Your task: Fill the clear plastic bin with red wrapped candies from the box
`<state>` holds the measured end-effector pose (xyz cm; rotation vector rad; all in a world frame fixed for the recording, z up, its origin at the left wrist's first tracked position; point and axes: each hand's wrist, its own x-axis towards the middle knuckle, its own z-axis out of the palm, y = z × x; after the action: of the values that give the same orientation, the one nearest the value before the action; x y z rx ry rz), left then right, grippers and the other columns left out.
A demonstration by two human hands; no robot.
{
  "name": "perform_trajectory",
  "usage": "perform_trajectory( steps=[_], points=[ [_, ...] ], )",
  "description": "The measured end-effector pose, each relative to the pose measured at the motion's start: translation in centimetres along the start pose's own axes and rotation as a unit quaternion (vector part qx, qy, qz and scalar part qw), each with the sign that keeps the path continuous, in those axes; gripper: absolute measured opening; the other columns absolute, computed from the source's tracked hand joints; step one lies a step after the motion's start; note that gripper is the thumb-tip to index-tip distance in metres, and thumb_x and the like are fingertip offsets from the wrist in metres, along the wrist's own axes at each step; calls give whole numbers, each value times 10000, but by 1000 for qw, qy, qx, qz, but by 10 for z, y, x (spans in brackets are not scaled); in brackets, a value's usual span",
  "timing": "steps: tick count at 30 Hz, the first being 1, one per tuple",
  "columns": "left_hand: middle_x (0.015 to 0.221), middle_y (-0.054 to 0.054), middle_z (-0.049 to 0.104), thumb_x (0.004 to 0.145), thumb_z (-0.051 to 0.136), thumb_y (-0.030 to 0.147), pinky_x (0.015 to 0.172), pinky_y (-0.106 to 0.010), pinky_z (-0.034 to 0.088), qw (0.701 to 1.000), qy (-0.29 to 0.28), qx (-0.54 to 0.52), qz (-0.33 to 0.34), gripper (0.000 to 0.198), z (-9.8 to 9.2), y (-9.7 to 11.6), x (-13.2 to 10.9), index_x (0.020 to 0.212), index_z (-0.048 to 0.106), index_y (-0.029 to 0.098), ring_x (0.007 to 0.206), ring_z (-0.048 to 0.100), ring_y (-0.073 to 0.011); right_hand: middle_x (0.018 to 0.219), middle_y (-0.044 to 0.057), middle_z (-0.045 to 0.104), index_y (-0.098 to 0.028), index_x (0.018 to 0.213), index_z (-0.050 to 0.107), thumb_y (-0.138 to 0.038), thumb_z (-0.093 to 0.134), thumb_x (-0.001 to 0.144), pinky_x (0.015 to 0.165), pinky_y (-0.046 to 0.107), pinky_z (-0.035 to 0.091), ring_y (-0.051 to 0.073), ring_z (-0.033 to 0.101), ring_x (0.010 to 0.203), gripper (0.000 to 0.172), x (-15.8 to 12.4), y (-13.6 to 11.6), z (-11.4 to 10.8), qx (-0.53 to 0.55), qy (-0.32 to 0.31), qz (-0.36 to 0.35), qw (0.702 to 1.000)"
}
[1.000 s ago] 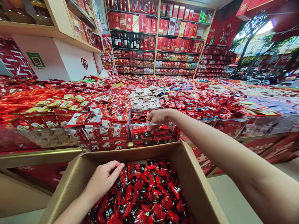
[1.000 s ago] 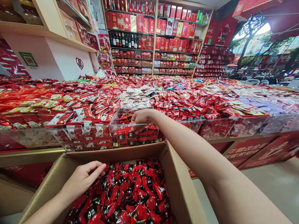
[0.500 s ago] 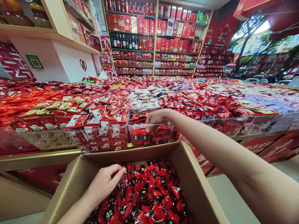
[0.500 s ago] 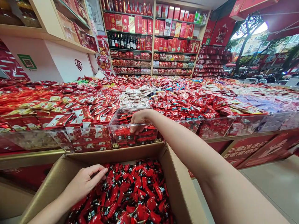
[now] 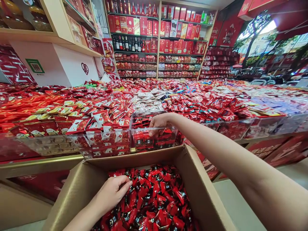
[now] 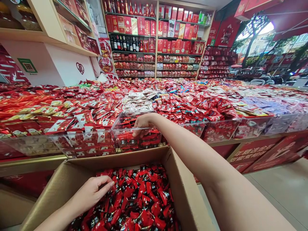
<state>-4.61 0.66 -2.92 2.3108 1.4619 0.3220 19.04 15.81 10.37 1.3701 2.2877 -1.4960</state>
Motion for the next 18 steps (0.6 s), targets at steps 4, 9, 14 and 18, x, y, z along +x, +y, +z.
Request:
perform_trajectory(
  steps=[4,9,14,18],
  points=[
    [605,20,574,835,310,328,571,-210,367,1000,-18,16,-3,315,-1,-1,-1,670,551,210,577,512,-138,606,-1,605,-166,723,639,-353,688,571,515,204,404,82,520,537,246,0,3,0,-31,77,-61,995],
    [747,3,638,811,360,282,649,-222,396,996,-74,41,-25,240,9,-12,-2,787,594,237,707,579,-152,597,5,547,-133,674,584,-315,558,709,503,220,349,77,448,530,187,-28,-14,20,-121,369,-197,900],
    [963,-98,619,657,593,227,783,-352,399,977,-170,96,-83,212,37,-19,-14,857,621,161,921,552,-244,671,-12,588,-169,719,592,-300,500,754,543,201,369,82,500,592,164,-65,-10,84,-168,258,-280,909],
    [952,-70,609,666,629,206,794,-399,399,960,-235,125,-85,179,47,-11,-19,827,603,134,910,541,-212,727,28,642,-182,843,639,-287,561,694,490,224,357,133,557,597,198,-47,39,135,-306,7,-111,946]
  ],
)
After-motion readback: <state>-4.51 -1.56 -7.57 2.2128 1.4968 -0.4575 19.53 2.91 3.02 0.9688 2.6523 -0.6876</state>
